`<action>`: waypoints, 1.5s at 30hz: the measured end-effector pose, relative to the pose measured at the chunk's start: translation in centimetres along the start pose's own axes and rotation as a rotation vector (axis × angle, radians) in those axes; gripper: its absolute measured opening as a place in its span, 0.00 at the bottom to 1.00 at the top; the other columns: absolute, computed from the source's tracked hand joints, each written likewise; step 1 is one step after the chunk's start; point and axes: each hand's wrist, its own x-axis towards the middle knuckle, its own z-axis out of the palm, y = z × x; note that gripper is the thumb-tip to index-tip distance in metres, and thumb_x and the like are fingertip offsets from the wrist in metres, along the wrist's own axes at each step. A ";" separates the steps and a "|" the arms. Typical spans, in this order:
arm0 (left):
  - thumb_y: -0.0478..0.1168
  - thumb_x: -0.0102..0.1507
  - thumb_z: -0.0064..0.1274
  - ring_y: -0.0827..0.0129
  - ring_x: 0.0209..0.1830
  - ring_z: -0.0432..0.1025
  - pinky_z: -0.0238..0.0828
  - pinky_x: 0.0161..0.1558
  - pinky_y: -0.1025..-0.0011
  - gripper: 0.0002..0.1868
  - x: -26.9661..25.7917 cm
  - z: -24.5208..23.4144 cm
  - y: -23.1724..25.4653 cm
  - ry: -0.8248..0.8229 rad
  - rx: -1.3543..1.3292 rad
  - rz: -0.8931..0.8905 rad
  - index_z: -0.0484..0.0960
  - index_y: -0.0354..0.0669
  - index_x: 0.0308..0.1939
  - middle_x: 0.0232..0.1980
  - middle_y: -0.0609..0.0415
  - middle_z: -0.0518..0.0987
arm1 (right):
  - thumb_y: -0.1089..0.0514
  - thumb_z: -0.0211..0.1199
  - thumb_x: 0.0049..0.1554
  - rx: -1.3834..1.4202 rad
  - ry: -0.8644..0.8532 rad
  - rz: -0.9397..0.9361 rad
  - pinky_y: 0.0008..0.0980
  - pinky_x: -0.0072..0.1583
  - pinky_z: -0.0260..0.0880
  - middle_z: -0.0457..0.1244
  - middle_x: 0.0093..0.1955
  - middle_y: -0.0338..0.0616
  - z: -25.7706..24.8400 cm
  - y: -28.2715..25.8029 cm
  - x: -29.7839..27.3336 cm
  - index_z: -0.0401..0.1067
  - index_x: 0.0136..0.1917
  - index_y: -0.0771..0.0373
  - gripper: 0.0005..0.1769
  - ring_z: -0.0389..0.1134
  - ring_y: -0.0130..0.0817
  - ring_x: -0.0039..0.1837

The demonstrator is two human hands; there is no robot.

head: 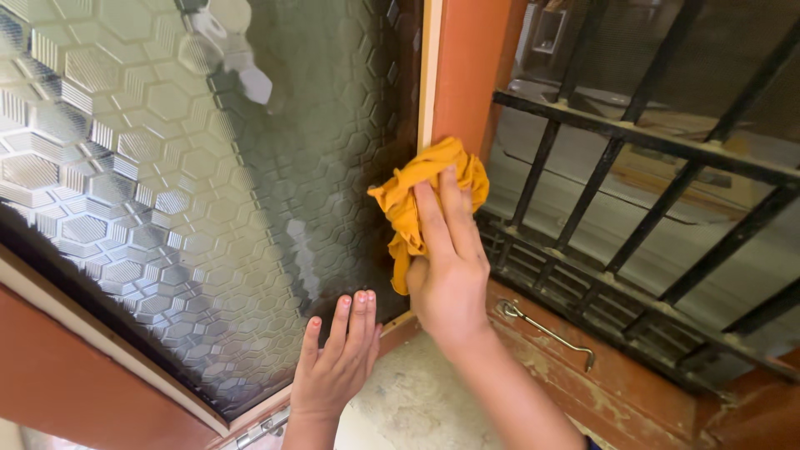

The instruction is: The person wipes a textured glass door with a yellow cloth. They clean the glass surface and the door frame systematically from top to bottom.

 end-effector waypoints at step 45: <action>0.41 0.63 0.56 0.46 0.65 0.71 0.65 0.67 0.51 0.28 9.7 -32.9 30.5 0.039 -1.871 0.081 0.74 0.35 0.66 0.63 0.40 0.77 | 0.60 0.68 0.41 -1.387 0.303 0.280 0.50 0.72 0.62 0.66 0.65 0.49 -49.1 -2.7 -18.0 0.80 0.59 0.59 0.29 0.60 0.60 0.69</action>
